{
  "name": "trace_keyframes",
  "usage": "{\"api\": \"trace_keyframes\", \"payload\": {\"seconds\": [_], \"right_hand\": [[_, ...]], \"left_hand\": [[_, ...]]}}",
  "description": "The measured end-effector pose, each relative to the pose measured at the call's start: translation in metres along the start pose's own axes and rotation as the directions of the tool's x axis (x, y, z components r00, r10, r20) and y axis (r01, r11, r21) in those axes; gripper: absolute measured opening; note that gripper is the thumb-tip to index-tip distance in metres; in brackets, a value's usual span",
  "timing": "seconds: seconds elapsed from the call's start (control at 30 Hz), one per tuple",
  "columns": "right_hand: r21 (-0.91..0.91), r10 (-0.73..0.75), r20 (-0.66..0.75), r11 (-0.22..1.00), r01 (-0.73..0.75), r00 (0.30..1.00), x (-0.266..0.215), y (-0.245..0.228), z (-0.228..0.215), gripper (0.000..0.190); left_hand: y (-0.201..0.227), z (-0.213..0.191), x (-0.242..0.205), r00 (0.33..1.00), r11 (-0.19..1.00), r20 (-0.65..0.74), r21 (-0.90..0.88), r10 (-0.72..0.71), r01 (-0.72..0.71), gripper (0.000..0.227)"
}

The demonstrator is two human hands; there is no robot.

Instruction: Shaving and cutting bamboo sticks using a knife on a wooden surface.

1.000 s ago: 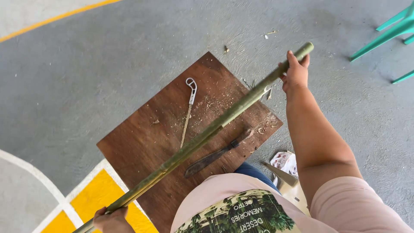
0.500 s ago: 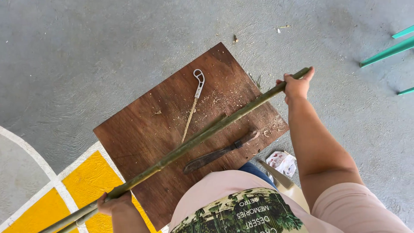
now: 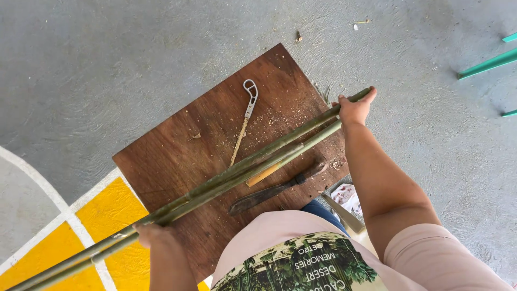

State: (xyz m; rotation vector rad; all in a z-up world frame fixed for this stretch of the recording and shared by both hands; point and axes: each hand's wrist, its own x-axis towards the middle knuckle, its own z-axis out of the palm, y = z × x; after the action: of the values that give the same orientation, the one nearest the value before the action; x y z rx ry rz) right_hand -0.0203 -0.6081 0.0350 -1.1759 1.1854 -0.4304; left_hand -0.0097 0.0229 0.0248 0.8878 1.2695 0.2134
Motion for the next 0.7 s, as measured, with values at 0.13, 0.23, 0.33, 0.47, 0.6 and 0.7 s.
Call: {"api": "trace_keyframes", "payload": {"seconds": [0.13, 0.23, 0.33, 0.47, 0.6, 0.7], "right_hand": [[-0.21, -0.109, -0.044, 0.973, 0.097, 0.993, 0.024, 0.018, 0.006, 0.097], [-0.443, -0.18, -0.044, 0.885, 0.142, 0.983, 0.043, 0.042, 0.007, 0.1], [-0.574, -0.156, -0.001, 0.809, 0.127, 0.988, 0.046, 0.057, 0.006, 0.101], [-0.697, 0.016, 0.031, 0.717, 0.01, 0.999, 0.012, 0.023, 0.011, 0.102], [-0.835, 0.057, 0.038, 0.551, 0.001, 0.998, 0.006, 0.003, 0.011, 0.102], [-0.848, 0.192, 0.058, 0.527, -0.053, 0.98, 0.008, -0.003, 0.008, 0.104]], "left_hand": [[-0.005, 0.015, -0.036, 0.997, 0.999, -0.076, 0.031, 0.015, -0.013, 0.066], [-0.01, 0.026, -0.051, 0.992, 0.997, -0.12, 0.067, 0.03, -0.022, 0.069], [-0.017, 0.031, -0.045, 0.986, 0.994, -0.161, 0.109, 0.043, -0.026, 0.072], [-0.049, 0.026, 0.013, 0.993, 0.975, -0.11, 0.223, 0.044, -0.019, 0.064], [-0.055, 0.046, -0.002, 0.994, 0.964, -0.107, 0.267, 0.031, -0.001, 0.053], [-0.055, 0.055, -0.023, 0.983, 0.891, -0.185, 0.447, 0.005, 0.079, 0.061]]}}
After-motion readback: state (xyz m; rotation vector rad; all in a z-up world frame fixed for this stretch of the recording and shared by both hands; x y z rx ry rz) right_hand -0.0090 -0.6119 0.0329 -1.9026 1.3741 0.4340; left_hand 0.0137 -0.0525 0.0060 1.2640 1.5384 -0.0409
